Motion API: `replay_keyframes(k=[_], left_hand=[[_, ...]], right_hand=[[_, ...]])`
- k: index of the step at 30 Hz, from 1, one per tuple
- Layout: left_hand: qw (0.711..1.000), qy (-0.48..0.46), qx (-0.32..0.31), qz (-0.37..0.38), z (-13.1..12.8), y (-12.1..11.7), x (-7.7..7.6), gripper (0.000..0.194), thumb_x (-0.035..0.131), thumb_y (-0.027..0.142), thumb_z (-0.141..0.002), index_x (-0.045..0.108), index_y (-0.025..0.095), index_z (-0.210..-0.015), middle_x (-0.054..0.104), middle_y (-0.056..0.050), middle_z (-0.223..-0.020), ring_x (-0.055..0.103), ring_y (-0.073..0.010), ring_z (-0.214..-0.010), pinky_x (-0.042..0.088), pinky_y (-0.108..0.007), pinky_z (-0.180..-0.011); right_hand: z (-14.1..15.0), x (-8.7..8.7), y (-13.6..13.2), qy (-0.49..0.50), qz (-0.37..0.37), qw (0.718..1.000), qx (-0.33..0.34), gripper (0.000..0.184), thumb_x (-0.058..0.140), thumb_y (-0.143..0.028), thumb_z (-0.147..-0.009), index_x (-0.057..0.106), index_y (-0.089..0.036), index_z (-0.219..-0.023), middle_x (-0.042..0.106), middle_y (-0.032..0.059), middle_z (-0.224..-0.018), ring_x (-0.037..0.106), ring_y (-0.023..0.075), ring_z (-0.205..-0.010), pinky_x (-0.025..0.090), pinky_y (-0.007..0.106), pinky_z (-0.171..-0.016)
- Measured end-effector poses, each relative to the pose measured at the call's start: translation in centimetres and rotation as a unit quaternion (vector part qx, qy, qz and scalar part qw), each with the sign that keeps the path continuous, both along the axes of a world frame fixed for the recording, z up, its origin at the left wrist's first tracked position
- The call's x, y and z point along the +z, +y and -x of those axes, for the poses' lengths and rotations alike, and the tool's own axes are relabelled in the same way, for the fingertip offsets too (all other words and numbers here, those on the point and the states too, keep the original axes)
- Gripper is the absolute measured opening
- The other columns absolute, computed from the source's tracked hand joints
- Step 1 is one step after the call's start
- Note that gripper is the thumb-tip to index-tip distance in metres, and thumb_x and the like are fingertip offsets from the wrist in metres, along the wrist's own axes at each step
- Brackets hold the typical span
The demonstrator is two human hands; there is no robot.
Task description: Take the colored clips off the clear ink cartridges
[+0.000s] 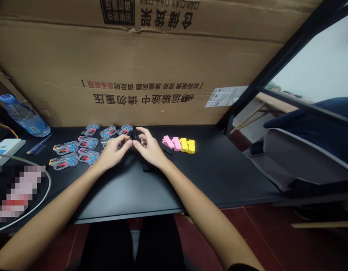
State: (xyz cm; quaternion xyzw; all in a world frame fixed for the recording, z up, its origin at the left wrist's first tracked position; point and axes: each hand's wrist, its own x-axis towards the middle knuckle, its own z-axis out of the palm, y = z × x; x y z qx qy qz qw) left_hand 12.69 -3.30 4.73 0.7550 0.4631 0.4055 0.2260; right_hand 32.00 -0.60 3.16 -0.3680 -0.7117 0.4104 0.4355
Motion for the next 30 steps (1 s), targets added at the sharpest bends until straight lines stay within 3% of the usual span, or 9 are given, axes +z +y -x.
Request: replay_keyframes(k=[5,10,15,21,26,30], left_hand=[[0.992,0.119,0.002,-0.041,0.4,-0.3,0.0,0.019,0.048,0.030,-0.108,0.061,0.021,-0.097,0.073,-0.004,-0.093,0.068,-0.0229,-0.091,0.046,-0.038,-0.088],[0.972,0.226,0.009,-0.056,0.5,-0.4,0.2,0.020,0.045,0.028,-0.109,0.055,0.022,-0.093,0.072,-0.006,-0.093,0.069,-0.0250,-0.093,0.044,-0.039,-0.087],[0.943,0.324,0.023,-0.075,0.4,-0.4,0.0,0.020,0.038,0.022,-0.108,0.057,0.018,-0.104,0.077,-0.011,-0.094,0.072,-0.0266,-0.088,0.044,-0.041,-0.088],[0.944,0.317,0.063,-0.067,0.5,-0.1,-0.1,0.028,0.032,0.020,-0.110,0.060,0.017,-0.109,0.077,-0.009,-0.086,0.070,-0.0258,-0.079,0.043,-0.041,-0.085],[0.943,0.312,0.055,-0.102,1.2,0.1,0.3,0.030,0.038,0.025,-0.110,0.061,0.020,-0.091,0.074,-0.011,-0.095,0.066,-0.0271,-0.094,0.040,-0.043,-0.089],[0.937,0.333,0.022,-0.105,1.3,0.2,-0.1,0.034,0.044,0.029,-0.109,0.066,0.020,-0.087,0.070,-0.011,-0.095,0.061,-0.0284,-0.100,0.039,-0.047,-0.093]], right_hand=[[-0.3,0.3,-0.5,-0.089,-0.052,0.995,0.010,0.058,0.057,-0.039,-0.103,0.046,-0.026,-0.158,0.060,0.0015,-0.089,0.058,0.0206,-0.075,0.057,0.040,-0.075],[-0.4,0.4,-0.5,-0.110,-0.056,0.992,0.027,0.061,0.056,-0.037,-0.102,0.046,-0.024,-0.161,0.060,0.0014,-0.086,0.057,0.0212,-0.073,0.057,0.042,-0.076],[-0.2,0.1,-0.7,-0.111,-0.050,0.992,0.044,0.062,0.056,-0.039,-0.104,0.045,-0.025,-0.162,0.063,0.0036,-0.093,0.060,0.0220,-0.078,0.059,0.043,-0.080],[-0.4,0.3,-0.5,-0.104,-0.056,0.992,0.043,0.063,0.056,-0.042,-0.105,0.042,-0.025,-0.164,0.062,0.0043,-0.094,0.061,0.0234,-0.081,0.059,0.046,-0.084],[-2.1,0.4,1.0,-0.092,-0.053,0.994,-0.025,0.064,0.059,-0.043,-0.105,0.043,-0.027,-0.164,0.063,0.0046,-0.091,0.064,0.0260,-0.080,0.059,0.048,-0.083],[-2.8,0.6,1.8,-0.082,-0.060,0.991,-0.082,0.060,0.063,-0.043,-0.101,0.050,-0.027,-0.157,0.059,0.0016,-0.086,0.061,0.0236,-0.074,0.056,0.044,-0.078]])
